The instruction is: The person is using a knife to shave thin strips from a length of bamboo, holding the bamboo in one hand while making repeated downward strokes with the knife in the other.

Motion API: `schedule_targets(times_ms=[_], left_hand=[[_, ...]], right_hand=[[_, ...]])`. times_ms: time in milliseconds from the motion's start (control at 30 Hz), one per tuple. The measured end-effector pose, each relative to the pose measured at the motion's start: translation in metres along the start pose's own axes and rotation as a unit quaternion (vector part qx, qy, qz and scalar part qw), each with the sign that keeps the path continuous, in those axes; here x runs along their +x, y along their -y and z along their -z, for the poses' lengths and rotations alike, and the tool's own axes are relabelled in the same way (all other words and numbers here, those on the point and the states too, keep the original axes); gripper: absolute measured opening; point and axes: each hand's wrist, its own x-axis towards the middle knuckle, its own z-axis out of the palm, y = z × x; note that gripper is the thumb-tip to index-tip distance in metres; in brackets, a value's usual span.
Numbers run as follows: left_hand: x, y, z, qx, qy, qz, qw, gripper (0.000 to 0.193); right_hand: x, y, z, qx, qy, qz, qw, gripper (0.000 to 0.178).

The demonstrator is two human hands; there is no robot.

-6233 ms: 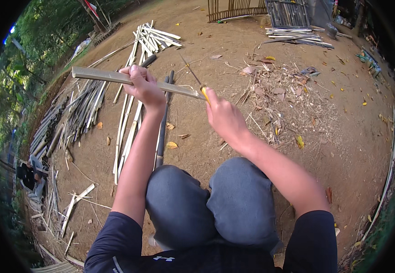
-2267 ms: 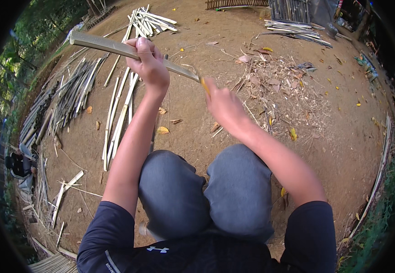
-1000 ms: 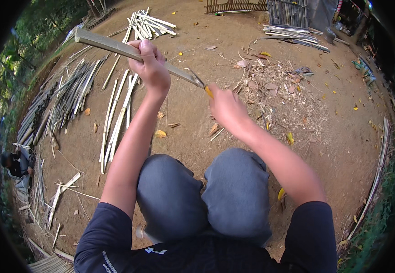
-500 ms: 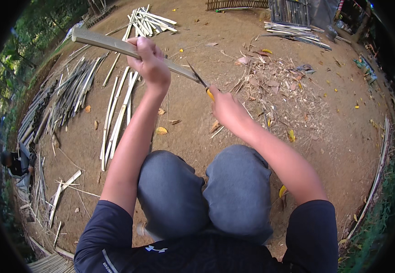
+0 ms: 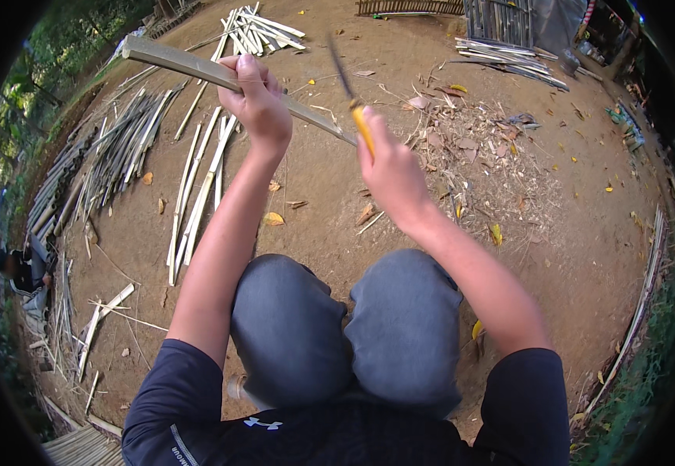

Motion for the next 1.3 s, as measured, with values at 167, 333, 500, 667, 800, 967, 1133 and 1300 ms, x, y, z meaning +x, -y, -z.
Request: schedule_targets(times_ms=[167, 333, 500, 667, 800, 967, 1133, 1300], left_hand=[[0.003, -0.004, 0.003, 0.003, 0.001, -0.003, 1.0, 0.023], [0.002, -0.004, -0.003, 0.009, 0.001, 0.001, 1.0, 0.022], [-0.002, -0.004, 0.003, 0.0, 0.0, 0.011, 1.0, 0.022], [0.0, -0.002, 0.004, 0.008, 0.001, 0.006, 1.0, 0.024], [0.002, -0.002, 0.005, -0.004, -0.006, 0.007, 1.0, 0.025], [-0.001, -0.004, 0.002, 0.009, -0.006, 0.008, 1.0, 0.024], [0.001, -0.001, 0.005, -0.003, -0.013, 0.005, 1.0, 0.023], [-0.001, -0.004, 0.002, -0.001, -0.01, 0.003, 1.0, 0.023]], right_hand=[[0.003, -0.006, 0.001, -0.111, 0.038, 0.027, 0.993, 0.031], [-0.006, -0.018, -0.006, -0.149, 0.136, -0.004, 0.979, 0.028], [-0.001, -0.005, -0.001, -0.033, 0.052, -0.023, 0.998, 0.029], [0.001, -0.009, -0.002, -0.074, 0.145, -0.068, 0.984, 0.029], [0.002, -0.009, -0.008, -0.031, 0.01, 0.013, 0.999, 0.03], [-0.002, -0.036, -0.013, -0.139, 0.087, 0.075, 0.984, 0.033], [0.003, 0.0, -0.003, -0.088, 0.119, -0.046, 0.988, 0.031], [0.002, -0.007, -0.001, -0.066, 0.128, -0.06, 0.988, 0.03]])
